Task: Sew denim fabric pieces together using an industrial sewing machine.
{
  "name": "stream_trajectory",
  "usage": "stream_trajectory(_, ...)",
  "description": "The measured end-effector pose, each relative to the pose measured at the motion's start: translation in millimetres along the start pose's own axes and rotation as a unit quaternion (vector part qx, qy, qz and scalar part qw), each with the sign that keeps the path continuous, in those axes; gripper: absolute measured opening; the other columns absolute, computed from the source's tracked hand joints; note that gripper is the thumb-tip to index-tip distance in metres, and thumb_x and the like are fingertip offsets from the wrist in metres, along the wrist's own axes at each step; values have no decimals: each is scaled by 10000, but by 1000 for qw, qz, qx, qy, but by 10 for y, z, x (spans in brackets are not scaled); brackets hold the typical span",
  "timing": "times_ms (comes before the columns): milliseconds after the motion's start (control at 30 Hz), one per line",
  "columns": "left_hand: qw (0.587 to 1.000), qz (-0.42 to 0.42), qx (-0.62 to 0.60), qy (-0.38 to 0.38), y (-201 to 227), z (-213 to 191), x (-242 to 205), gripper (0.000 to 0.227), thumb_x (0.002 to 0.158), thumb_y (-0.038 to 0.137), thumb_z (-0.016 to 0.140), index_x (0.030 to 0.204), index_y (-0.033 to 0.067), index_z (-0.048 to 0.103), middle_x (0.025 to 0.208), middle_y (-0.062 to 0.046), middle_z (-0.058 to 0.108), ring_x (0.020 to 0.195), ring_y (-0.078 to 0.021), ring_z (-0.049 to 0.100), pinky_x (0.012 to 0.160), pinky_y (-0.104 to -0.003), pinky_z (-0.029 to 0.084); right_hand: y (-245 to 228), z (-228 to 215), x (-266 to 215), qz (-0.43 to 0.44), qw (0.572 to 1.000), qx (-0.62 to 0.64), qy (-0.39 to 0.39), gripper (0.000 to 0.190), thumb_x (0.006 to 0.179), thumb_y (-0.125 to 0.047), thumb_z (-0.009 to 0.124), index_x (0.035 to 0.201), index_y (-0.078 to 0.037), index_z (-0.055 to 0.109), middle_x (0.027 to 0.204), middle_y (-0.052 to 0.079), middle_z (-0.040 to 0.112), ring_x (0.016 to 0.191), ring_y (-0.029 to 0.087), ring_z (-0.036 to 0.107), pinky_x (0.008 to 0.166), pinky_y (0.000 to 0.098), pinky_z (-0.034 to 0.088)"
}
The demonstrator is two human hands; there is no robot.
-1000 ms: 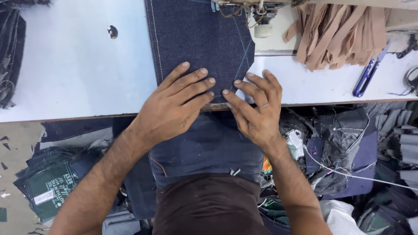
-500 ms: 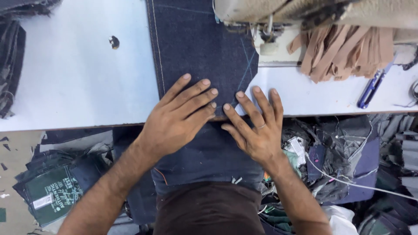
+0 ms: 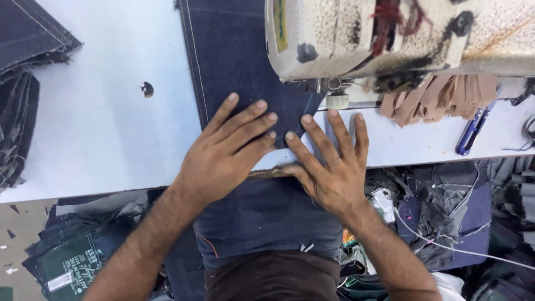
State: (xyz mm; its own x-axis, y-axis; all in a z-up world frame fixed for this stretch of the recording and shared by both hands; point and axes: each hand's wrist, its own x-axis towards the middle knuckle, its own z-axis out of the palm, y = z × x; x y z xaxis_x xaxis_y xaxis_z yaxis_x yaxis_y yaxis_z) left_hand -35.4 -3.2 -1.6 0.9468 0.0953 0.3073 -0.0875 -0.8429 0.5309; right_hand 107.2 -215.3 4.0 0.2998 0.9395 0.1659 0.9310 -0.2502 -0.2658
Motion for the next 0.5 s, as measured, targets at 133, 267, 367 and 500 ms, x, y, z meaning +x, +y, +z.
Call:
stream_trajectory(133,1000,10,-2,5,-180,-6,138,183,960,197,775,1111,94,775,1387,-59,666,1442,-241,504,1287,-531,299,35,-54,208,5,1000,-5,-4,541,966,-502,746,1420,-216,679,1552,75,514,1435,371,410,1266,659,214)
stream_trajectory(267,1000,21,6,0,-364,-18,249,183,987,198,771,1146,109,784,1390,-56,680,1455,-207,500,1304,-533,261,98,-33,361,6,1000,-14,11,530,983,-493,762,1415,-194,695,1492,92,559,1310,370,533,1267,642,263)
stream_trajectory(367,1000,16,-16,3,-508,-32,351,159,989,191,788,1131,120,797,1384,-52,683,1456,-201,503,1313,-530,258,127,-25,494,2,999,-23,39,490,997,-486,762,1389,-197,712,1415,96,617,1309,393,566,1224,623,320)
stream_trajectory(500,1000,30,3,4,-707,-69,483,122,990,184,814,1102,136,802,1377,-43,682,1458,-201,517,1312,-534,253,176,46,601,16,999,-31,41,457,999,-493,758,1353,-205,742,1255,76,691,1251,408,575,1091,600,405)
